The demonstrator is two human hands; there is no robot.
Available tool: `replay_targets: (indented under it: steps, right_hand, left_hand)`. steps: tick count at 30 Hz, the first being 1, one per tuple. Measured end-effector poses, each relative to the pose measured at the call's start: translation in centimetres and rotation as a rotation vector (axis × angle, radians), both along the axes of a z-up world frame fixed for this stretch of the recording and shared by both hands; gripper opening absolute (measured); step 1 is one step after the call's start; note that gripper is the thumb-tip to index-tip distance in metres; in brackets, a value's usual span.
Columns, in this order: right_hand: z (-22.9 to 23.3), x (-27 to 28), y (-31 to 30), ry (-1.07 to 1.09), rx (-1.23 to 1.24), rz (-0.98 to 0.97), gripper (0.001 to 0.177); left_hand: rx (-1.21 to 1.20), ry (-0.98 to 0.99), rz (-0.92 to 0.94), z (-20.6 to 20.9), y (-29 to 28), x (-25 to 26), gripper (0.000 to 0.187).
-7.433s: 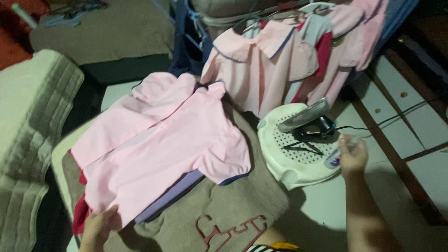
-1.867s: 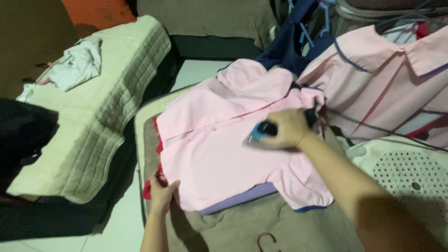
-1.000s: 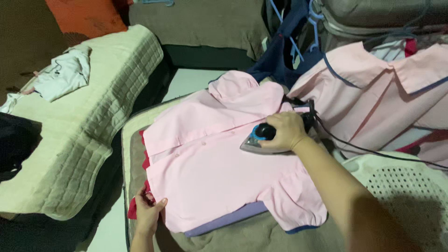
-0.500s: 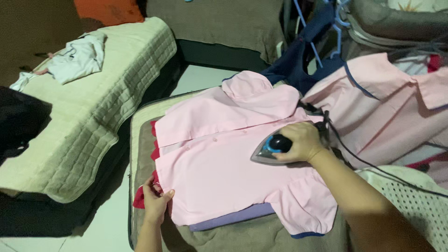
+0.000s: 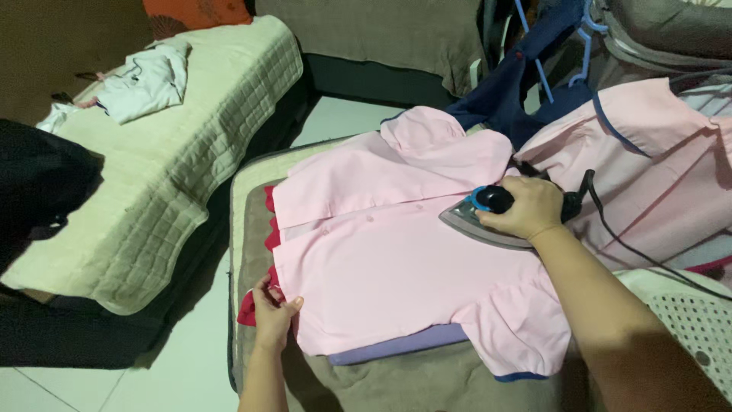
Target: The person irons a pink children's outfit on a small ironing board, smoothing the front, sleeves, and back. They then place the garment on a hanger.
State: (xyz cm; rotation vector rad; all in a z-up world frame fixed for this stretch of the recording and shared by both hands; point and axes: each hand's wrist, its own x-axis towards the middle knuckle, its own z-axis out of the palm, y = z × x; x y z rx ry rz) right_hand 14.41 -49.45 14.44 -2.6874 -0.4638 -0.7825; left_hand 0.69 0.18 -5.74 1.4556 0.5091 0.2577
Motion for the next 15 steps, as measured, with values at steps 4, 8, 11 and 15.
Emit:
replay_targets:
  steps: [4,8,11,15]
  right_hand:
    - [0.7,-2.9,1.9,0.039,-0.003,0.136,0.046]
    - [0.7,-6.4,6.0,0.027,0.042,0.361,0.046]
    - [0.1,-7.9,8.1,-0.068,0.066,0.489,0.049]
    - [0.3,-4.5,7.5,0.087,0.031,0.265,0.043]
  left_hand:
    - [0.012,0.019,0.011,-0.3,0.4,0.5,0.091]
    - [0.024,0.065,0.010,-0.2,0.7,0.6,0.092]
    - [0.066,0.022,0.004,-0.7,1.2,0.7,0.093]
    - [0.152,-0.003,-0.005,-2.3,1.8,0.8,0.092]
